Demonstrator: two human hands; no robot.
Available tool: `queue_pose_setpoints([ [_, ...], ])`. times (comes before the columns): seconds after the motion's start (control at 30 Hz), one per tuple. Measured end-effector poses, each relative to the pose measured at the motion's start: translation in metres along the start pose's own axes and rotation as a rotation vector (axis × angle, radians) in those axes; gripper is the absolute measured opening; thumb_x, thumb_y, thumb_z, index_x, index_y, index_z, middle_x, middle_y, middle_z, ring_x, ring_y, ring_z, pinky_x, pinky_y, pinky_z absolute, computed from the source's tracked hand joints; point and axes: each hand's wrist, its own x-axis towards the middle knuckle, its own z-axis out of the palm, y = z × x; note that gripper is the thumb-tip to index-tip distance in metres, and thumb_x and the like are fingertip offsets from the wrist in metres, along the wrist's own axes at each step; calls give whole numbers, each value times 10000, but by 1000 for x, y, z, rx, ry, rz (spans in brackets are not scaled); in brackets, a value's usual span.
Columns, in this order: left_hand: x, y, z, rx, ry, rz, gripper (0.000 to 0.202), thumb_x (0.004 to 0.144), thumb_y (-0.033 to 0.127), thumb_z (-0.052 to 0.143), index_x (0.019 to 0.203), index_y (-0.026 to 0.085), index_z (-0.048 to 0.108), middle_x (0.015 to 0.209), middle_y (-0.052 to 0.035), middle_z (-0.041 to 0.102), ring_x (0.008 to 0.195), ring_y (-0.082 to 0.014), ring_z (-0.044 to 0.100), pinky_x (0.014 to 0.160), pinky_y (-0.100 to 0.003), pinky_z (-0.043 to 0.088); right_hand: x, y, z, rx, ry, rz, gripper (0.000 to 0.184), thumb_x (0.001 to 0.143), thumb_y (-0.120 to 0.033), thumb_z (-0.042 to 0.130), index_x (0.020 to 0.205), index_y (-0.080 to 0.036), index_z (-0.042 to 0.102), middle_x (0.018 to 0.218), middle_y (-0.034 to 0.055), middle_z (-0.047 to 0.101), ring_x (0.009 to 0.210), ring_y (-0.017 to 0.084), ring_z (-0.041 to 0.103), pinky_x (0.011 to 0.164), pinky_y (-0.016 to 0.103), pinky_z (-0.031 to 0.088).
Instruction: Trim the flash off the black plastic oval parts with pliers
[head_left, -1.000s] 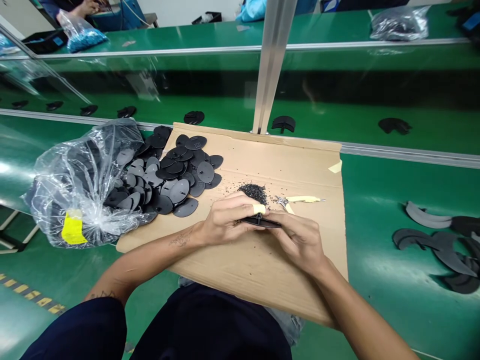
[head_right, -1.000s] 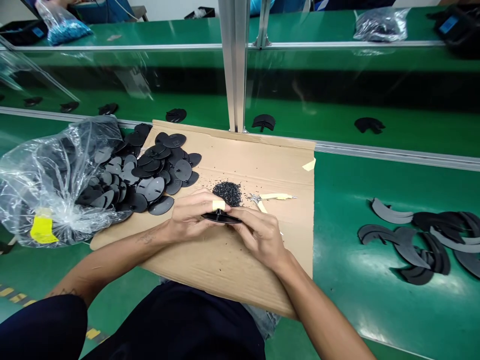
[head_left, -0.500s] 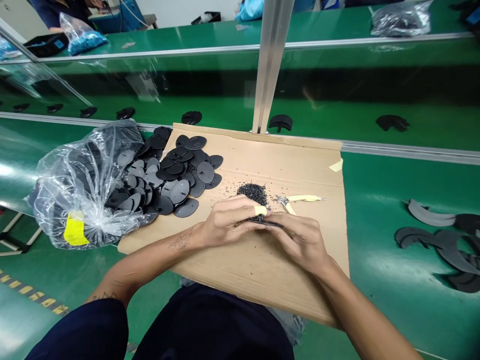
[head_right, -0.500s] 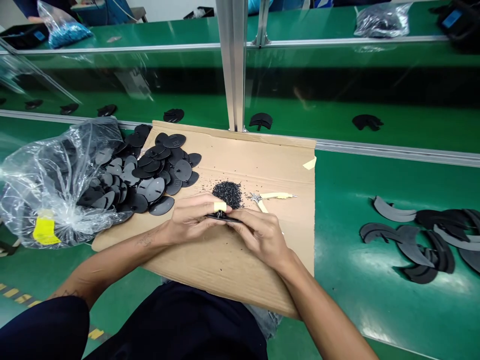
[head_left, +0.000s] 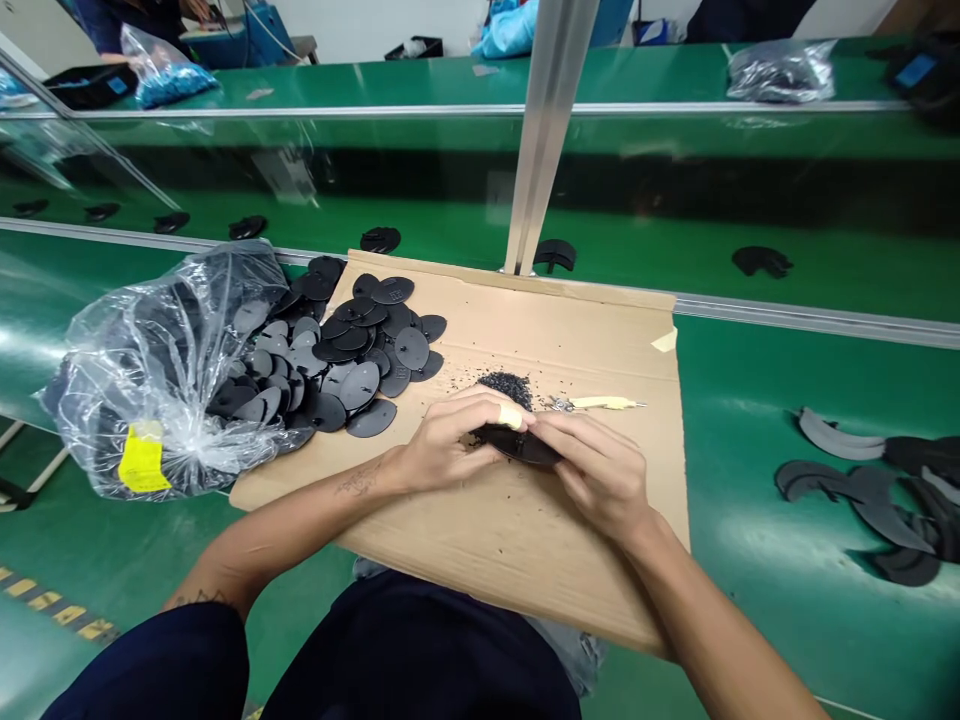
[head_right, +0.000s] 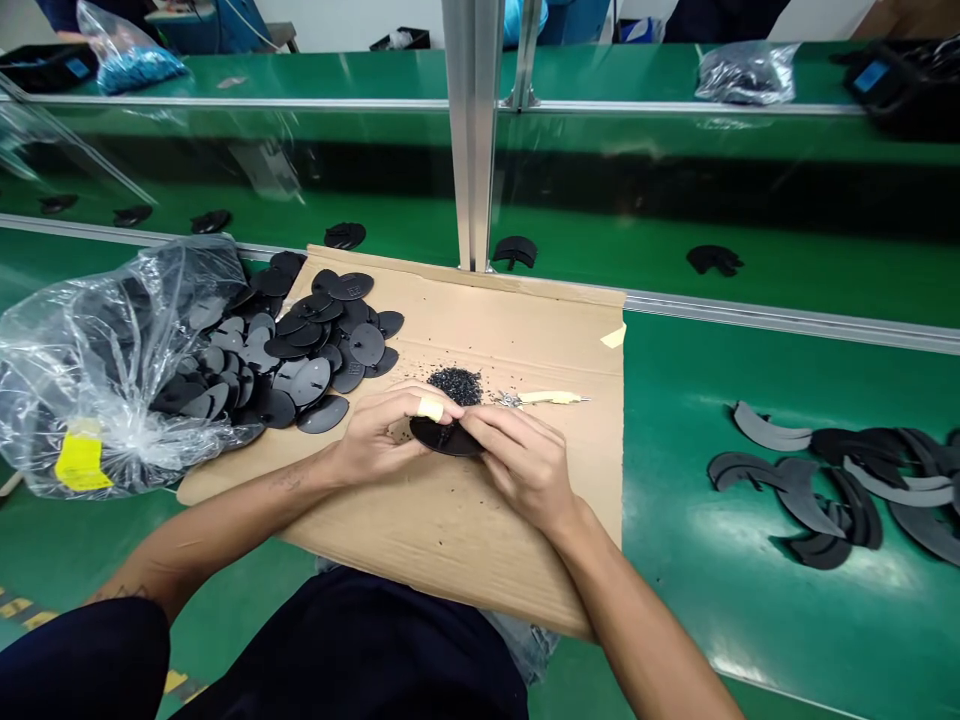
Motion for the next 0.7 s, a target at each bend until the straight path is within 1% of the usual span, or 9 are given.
queue_pose_setpoints([
  [0.13, 1, -1, 0, 5, 7, 56, 122, 902, 117, 692, 1015, 158, 675, 1056, -110, 775, 1012, -183, 726, 905, -361, 606, -1, 1, 0, -158, 18, -86, 459, 899, 13, 540, 1267, -225, 678, 1092, 92, 779, 1011, 213, 750, 855, 346, 637],
  [0.27, 2, -1, 2, 19, 30, 118, 145, 889, 64, 676, 1000, 157, 675, 1038, -104, 782, 1001, -181, 731, 903, -363, 615, -1, 1, 1, -253, 60, -131, 476, 903, -8, 569, 1298, -260, 655, 1103, 73, 781, 1042, 217, 744, 873, 359, 640],
  [0.4, 3, -1, 3, 43, 55, 182, 176, 874, 18, 662, 991, 149, 672, 997, -91, 789, 988, -177, 738, 882, -342, 626, -2, -1, 2, -297, 109, -164, 459, 910, -37, 591, 1292, -282, 659, 1113, 62, 782, 1045, 226, 742, 861, 378, 647],
  [0.6, 2, -1, 5, 65, 88, 249, 118, 913, 85, 670, 1001, 164, 670, 1013, -83, 793, 1037, -186, 740, 877, -350, 639, -1, -6, 2, -362, 161, -188, 416, 913, -49, 597, 1237, -292, 691, 1095, 47, 785, 1015, 214, 737, 839, 364, 649],
  [0.7, 2, -1, 5, 68, 96, 262, 107, 913, 82, 672, 993, 153, 667, 1010, -89, 792, 1037, -183, 741, 883, -343, 636, -1, -7, 1, -361, 178, -195, 406, 906, -42, 604, 1223, -277, 699, 1087, 53, 785, 996, 208, 730, 838, 353, 638],
])
